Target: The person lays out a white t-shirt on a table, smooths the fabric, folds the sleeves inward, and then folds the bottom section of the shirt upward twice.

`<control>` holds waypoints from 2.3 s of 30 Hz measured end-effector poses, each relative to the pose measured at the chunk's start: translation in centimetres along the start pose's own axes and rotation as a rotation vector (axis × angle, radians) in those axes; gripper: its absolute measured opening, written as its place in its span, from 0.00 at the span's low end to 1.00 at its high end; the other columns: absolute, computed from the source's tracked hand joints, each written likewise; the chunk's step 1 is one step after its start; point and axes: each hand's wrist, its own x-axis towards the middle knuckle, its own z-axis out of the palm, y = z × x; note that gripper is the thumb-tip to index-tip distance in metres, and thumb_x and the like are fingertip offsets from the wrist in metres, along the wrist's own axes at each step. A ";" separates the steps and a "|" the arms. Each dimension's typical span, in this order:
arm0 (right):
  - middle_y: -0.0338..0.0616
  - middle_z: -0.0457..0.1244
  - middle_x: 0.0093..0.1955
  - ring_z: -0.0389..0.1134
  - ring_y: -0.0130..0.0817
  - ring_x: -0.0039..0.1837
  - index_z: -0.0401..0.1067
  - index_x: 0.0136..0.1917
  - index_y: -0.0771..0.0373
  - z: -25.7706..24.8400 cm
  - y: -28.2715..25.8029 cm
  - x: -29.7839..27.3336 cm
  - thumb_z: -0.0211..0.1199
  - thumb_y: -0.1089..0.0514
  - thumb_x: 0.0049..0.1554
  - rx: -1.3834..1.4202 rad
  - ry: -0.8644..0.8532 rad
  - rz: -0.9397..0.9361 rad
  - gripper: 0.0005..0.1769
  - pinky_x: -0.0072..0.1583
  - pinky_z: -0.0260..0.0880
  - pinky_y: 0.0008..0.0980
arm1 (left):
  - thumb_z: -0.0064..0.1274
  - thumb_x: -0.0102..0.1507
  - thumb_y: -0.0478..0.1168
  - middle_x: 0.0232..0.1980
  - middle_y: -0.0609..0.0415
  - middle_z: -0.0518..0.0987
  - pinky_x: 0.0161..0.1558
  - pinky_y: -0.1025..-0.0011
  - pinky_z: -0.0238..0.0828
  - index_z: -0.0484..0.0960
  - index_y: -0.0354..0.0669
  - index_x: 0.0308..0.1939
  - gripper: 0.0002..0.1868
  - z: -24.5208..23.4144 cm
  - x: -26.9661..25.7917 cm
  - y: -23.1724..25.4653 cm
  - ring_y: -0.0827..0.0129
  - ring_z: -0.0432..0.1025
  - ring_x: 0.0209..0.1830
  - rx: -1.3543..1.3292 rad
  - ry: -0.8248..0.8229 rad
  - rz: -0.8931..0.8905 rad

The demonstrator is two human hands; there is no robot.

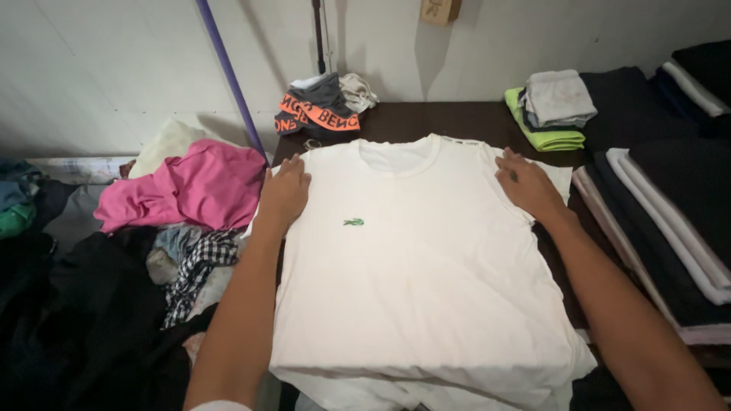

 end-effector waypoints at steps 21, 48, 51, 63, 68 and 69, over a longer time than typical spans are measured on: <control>0.64 0.49 0.81 0.48 0.58 0.81 0.63 0.75 0.62 0.4 0.6 0.0 0.50 0.43 0.65 -0.145 -0.094 0.095 0.32 0.77 0.44 0.52 | 0.41 0.69 0.50 0.75 0.35 0.64 0.75 0.45 0.44 0.64 0.31 0.73 0.34 1.5 -0.1 -0.6 0.48 0.57 0.77 -0.030 0.091 -0.050; 0.64 0.50 0.80 0.47 0.58 0.81 0.62 0.76 0.63 0.3 0.1 -0.1 0.50 0.44 0.65 -0.172 -0.106 0.118 0.32 0.77 0.44 0.53 | 0.38 0.68 0.54 0.80 0.44 0.60 0.74 0.38 0.44 0.63 0.40 0.76 0.35 1.9 0.3 -0.5 0.54 0.54 0.79 0.084 0.000 -0.182; 0.64 0.50 0.80 0.48 0.58 0.81 0.62 0.76 0.63 0.2 0.5 0.0 0.51 0.44 0.65 -0.164 -0.115 0.092 0.32 0.77 0.45 0.52 | 0.39 0.67 0.52 0.79 0.43 0.60 0.72 0.37 0.44 0.64 0.40 0.75 0.35 1.9 0.4 -0.3 0.53 0.53 0.79 0.113 0.027 -0.157; 0.64 0.50 0.80 0.48 0.58 0.81 0.62 0.75 0.63 0.2 0.2 -0.2 0.51 0.44 0.65 -0.156 -0.109 0.084 0.32 0.77 0.46 0.53 | 0.41 0.68 0.48 0.82 0.38 0.58 0.80 0.47 0.38 0.65 0.24 0.69 0.32 1.7 1.0 -1.5 0.49 0.50 0.84 0.200 0.057 0.096; 0.65 0.50 0.80 0.48 0.59 0.81 0.62 0.75 0.64 0.2 0.3 0.0 0.51 0.44 0.65 -0.160 -0.113 0.087 0.32 0.76 0.46 0.53 | 0.36 0.72 0.54 0.79 0.33 0.56 0.77 0.48 0.40 0.60 0.25 0.74 0.37 3.2 1.5 -2.7 0.44 0.49 0.81 0.078 -0.048 0.036; 0.65 0.50 0.80 0.48 0.59 0.81 0.62 0.75 0.64 0.2 0.4 0.0 0.51 0.44 0.65 -0.164 -0.113 0.079 0.31 0.76 0.46 0.54 | 0.35 0.72 0.56 0.79 0.33 0.57 0.77 0.48 0.40 0.59 0.27 0.74 0.37 3.1 1.4 -2.7 0.44 0.49 0.81 0.091 -0.065 0.018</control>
